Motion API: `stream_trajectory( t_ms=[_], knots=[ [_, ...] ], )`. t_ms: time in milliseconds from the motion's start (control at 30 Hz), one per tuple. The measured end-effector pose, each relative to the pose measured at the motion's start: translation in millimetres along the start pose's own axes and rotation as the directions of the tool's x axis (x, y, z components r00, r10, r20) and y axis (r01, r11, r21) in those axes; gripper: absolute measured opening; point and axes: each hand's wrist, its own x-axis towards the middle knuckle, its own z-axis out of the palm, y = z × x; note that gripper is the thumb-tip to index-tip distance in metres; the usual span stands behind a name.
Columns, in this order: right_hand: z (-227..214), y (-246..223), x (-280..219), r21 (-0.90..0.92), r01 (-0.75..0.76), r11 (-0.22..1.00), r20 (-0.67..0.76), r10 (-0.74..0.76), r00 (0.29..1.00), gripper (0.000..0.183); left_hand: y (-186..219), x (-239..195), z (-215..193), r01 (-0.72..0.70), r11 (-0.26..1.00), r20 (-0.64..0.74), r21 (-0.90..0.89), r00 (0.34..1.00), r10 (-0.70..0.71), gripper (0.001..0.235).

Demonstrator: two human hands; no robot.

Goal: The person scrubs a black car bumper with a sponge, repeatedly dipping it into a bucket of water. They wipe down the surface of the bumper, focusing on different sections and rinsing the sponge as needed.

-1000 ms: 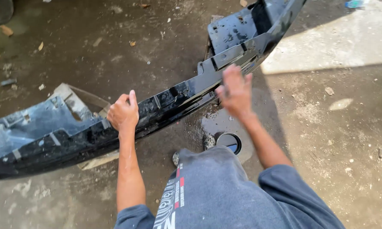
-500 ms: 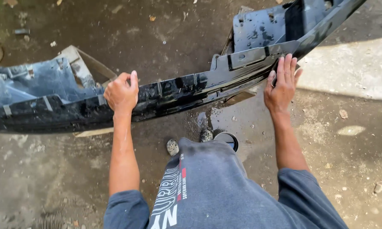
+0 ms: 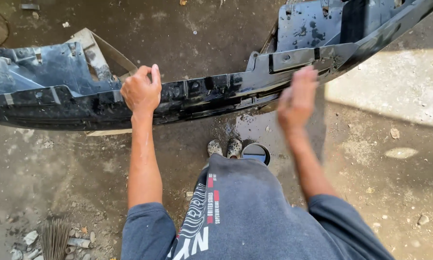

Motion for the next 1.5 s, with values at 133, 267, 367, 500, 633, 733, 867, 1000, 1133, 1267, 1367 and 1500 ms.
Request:
stream_trajectory(
  t_ms=[133,267,367,500,633,733,867,1000,1133,1267,1367,1500],
  knots=[
    [18,-98,-20,0.256,0.127,0.958,0.181,-0.177,0.967,0.066,3,4,-4,0.013,1.000,0.045,0.006,0.999,-0.013,0.031],
    [-1,-13,-2,0.046,0.179,0.983,0.229,-0.184,0.956,0.062,-3,9,-2,-0.016,1.000,0.032,-0.004,0.999,0.016,0.031],
    [8,-18,-10,-0.020,0.013,1.000,0.098,-0.011,0.995,0.051,-3,9,-7,-0.012,1.000,0.048,-0.020,0.999,0.013,0.031],
    [54,-143,-69,0.191,0.161,0.968,0.157,-0.192,0.969,0.057,1,9,-8,-0.007,0.999,0.067,-0.034,0.998,0.009,0.032],
    [27,-114,-51,0.186,0.368,0.911,0.236,-0.405,0.883,0.055,1,13,-11,-0.005,0.999,0.093,-0.051,0.996,0.010,0.034],
    [14,-95,-33,0.190,0.329,0.925,0.137,-0.357,0.924,0.044,-5,15,-8,0.056,0.995,0.182,-0.078,0.982,-0.041,0.032],
    [37,-167,-42,0.239,0.328,0.914,0.155,-0.369,0.916,0.045,-8,8,-10,-0.051,0.996,0.055,-0.068,0.997,0.055,0.032],
    [26,-167,-21,0.161,0.503,0.849,0.213,-0.528,0.822,0.045,-7,10,-11,-0.025,0.994,0.085,-0.107,0.996,0.034,0.034],
    [17,-101,-31,0.086,0.409,0.908,0.244,-0.418,0.875,0.039,-3,11,-13,0.017,0.995,0.103,-0.094,0.995,-0.008,0.034],
    [44,-177,-48,0.067,0.370,0.927,0.165,-0.376,0.912,0.047,-2,7,-11,-0.020,0.998,0.058,-0.052,0.998,0.023,0.033],
    [33,-184,-40,0.089,0.455,0.886,0.197,-0.464,0.864,0.053,0,3,-11,-0.013,0.997,0.063,-0.075,0.998,0.018,0.033],
    [6,-86,-32,-0.047,0.362,0.931,0.156,-0.351,0.923,0.048,-2,9,-10,0.004,0.998,0.062,-0.062,0.998,0.000,0.033]
  ],
)
